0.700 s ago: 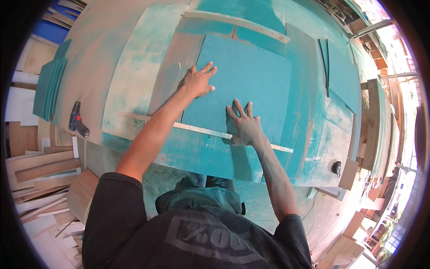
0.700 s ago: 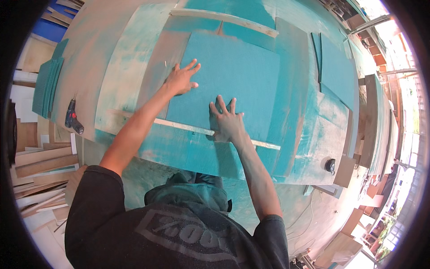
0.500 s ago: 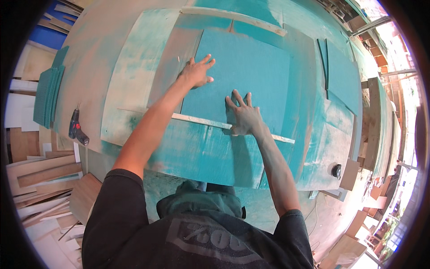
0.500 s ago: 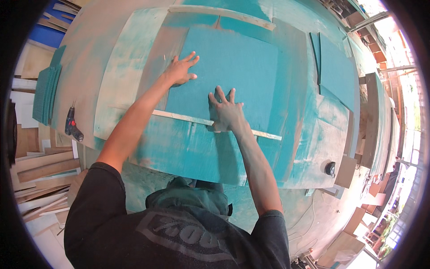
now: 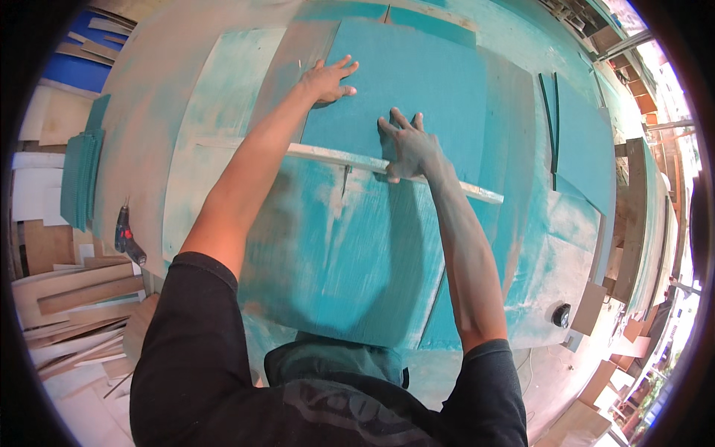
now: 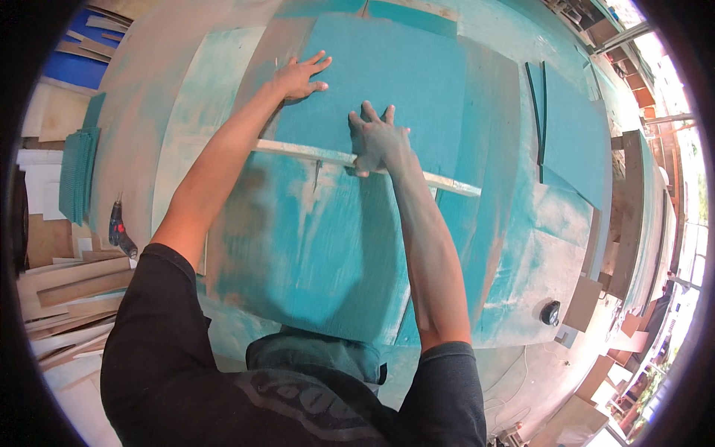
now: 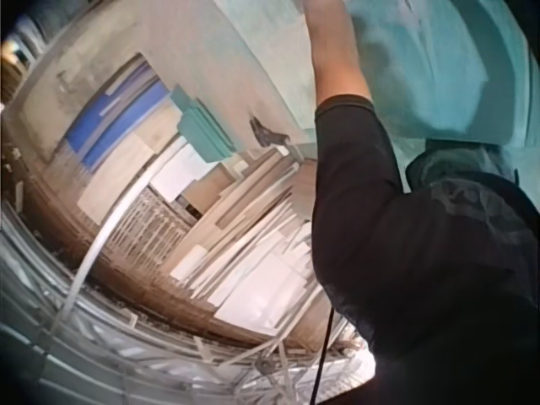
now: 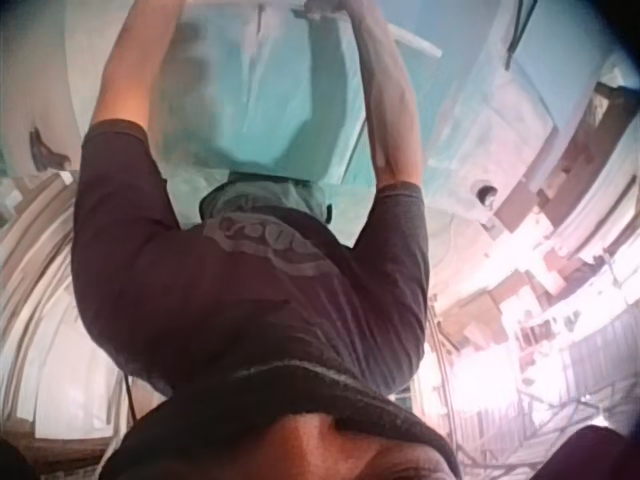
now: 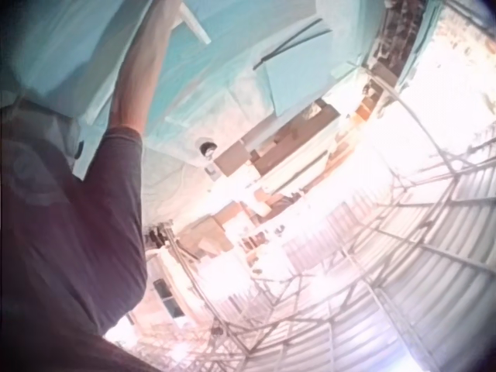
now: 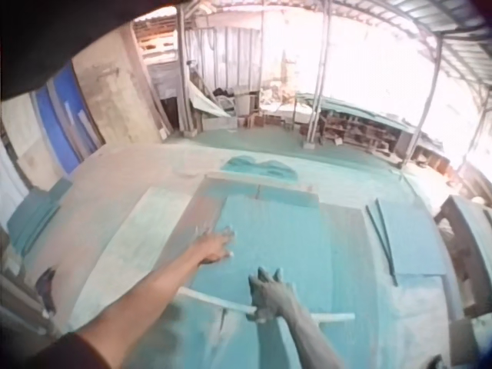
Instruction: The person uses a table saw to cut a teal-colored sheet of material. They guide the sheet through the saw using a wooden straight edge as a guide, repeating the cutting motion multiple times. After cutting, the person lifts the material to reveal a series of parallel slits, then carries the cut piece across the workshop.
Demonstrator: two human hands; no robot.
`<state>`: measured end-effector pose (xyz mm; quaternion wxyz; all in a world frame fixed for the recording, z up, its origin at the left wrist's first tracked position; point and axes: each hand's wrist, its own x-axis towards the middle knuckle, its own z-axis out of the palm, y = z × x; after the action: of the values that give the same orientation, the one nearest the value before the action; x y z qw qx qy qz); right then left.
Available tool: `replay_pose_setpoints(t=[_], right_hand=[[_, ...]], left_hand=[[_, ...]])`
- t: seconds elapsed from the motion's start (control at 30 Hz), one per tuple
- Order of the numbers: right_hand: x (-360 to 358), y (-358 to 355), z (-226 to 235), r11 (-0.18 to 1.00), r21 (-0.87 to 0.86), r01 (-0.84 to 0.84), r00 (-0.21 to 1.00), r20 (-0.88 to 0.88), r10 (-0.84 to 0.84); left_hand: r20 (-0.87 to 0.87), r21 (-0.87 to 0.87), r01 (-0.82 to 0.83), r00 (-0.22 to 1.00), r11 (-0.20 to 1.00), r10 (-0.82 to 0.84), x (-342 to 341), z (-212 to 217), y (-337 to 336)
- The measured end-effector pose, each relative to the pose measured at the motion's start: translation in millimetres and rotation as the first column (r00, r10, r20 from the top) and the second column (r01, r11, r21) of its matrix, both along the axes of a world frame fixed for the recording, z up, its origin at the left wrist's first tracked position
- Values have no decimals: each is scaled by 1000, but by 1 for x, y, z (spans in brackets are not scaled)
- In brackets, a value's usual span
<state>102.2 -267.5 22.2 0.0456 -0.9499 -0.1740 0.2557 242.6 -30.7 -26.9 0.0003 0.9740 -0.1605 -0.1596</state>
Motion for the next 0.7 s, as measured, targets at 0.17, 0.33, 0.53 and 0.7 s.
replay_pose_setpoints(t=[0.17, 0.33, 0.53, 0.7], right_hand=[[62, -18, -5, 990, 77, 121, 992, -36, -119], [56, -17, -13, 988, 96, 120, 992, -56, -115], [-11, -15, -12, 990, 93, 102, 995, -27, -100], [-114, 8, -11, 994, 85, 63, 998, 10, -64]], left_hand=[[106, -92, -216, 969, 972, 225, 48, -5, -29], [103, -58, -175, 978, 983, 181, 56, -11, -22], [91, -92, -131, 986, 987, 139, -11, -1, -21], [45, -159, -200, 977, 967, 210, -123, 14, 0]])
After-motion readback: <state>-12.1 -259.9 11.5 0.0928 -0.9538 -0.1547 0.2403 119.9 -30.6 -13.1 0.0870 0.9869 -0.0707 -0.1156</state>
